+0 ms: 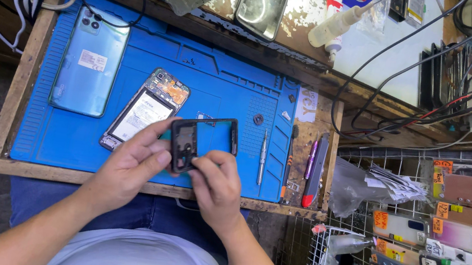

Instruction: The person removes the back cover and internal components from a mobile phone, handles banknotes, and takes a replacement screen out of a bubble wrap bag.

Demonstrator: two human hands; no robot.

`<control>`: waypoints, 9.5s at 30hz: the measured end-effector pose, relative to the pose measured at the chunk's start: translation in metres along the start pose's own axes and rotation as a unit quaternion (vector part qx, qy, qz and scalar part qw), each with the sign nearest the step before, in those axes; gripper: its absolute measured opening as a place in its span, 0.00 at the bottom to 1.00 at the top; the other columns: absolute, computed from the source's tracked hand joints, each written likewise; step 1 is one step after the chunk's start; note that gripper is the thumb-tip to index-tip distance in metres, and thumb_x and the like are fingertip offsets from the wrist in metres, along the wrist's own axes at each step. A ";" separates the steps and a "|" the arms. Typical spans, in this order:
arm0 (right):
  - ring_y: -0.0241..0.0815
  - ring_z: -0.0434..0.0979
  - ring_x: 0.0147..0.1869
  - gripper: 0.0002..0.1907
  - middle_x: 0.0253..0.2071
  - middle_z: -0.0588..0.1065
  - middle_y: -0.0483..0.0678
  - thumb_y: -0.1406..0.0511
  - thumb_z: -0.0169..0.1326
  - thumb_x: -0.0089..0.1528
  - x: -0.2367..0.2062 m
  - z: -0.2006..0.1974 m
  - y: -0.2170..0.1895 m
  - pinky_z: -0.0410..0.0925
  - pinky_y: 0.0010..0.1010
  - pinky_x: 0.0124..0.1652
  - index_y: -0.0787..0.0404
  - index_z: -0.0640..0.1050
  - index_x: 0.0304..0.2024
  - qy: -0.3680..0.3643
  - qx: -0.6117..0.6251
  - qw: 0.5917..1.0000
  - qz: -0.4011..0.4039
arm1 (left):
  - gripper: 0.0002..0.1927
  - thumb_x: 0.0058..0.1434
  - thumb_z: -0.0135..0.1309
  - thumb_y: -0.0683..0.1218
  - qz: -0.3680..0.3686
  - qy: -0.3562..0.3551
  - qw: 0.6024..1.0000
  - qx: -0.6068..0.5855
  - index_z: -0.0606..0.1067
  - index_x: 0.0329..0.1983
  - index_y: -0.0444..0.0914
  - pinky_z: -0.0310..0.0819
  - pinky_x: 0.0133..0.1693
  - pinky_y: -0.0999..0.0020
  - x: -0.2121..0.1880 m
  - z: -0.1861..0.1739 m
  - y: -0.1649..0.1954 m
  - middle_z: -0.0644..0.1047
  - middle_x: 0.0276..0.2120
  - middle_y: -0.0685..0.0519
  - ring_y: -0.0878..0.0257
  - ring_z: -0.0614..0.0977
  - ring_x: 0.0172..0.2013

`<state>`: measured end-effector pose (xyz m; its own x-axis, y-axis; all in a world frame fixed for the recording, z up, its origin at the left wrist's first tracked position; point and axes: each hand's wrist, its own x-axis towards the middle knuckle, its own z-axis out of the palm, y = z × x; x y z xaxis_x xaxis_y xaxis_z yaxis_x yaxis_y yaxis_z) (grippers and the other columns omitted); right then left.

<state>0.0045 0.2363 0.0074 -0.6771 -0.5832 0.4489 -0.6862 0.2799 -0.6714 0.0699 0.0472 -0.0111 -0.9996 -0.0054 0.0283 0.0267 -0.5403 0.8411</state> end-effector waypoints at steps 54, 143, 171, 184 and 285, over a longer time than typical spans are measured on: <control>0.48 0.81 0.49 0.07 0.42 0.79 0.49 0.67 0.52 0.69 -0.004 -0.016 0.046 0.77 0.40 0.39 0.60 0.76 0.49 0.234 0.592 0.705 0.314 | 0.05 0.65 0.58 0.39 0.023 0.166 0.979 0.114 0.79 0.42 0.33 0.72 0.35 0.79 0.018 0.043 0.021 0.78 0.33 0.59 0.76 0.76 0.32; 0.48 0.77 0.45 0.04 0.40 0.76 0.48 0.69 0.59 0.60 0.116 0.054 0.039 0.71 0.35 0.47 0.61 0.81 0.38 -0.047 0.030 0.997 0.058 | 0.45 0.42 0.70 0.46 -0.011 0.153 0.713 0.684 0.63 0.62 0.29 0.64 0.55 0.46 0.032 0.001 0.045 0.69 0.52 0.35 0.37 0.69 0.53; 0.39 0.74 0.44 0.04 0.43 0.71 0.47 0.71 0.60 0.61 0.113 0.042 0.025 0.70 0.27 0.42 0.65 0.78 0.37 -0.069 0.151 0.973 0.160 | 0.13 0.63 0.53 0.42 -0.090 0.196 0.892 0.397 0.79 0.48 0.33 0.77 0.37 0.70 0.061 -0.029 0.049 0.83 0.33 0.50 0.65 0.83 0.33; 0.48 0.76 0.46 0.04 0.42 0.74 0.50 0.71 0.59 0.60 0.112 0.048 0.022 0.70 0.35 0.46 0.64 0.77 0.37 -0.035 0.069 0.995 0.070 | 0.13 0.63 0.55 0.45 -0.092 0.224 0.887 0.392 0.79 0.45 0.32 0.75 0.31 0.71 0.063 -0.031 0.047 0.83 0.30 0.50 0.67 0.82 0.29; 0.31 0.75 0.49 0.18 0.46 0.78 0.46 0.70 0.55 0.69 0.104 0.036 0.055 0.70 0.22 0.50 0.69 0.72 0.60 -0.030 0.412 0.885 0.213 | 0.10 0.73 0.48 0.42 0.048 0.194 0.966 0.164 0.73 0.52 0.30 0.79 0.39 0.77 0.056 -0.041 0.027 0.82 0.38 0.49 0.70 0.82 0.37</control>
<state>-0.0944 0.1636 -0.0043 -0.7950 -0.6055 0.0362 0.0714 -0.1527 -0.9857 0.0141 -0.0022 -0.0085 -0.9192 -0.3921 -0.0368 0.0579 -0.2269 0.9722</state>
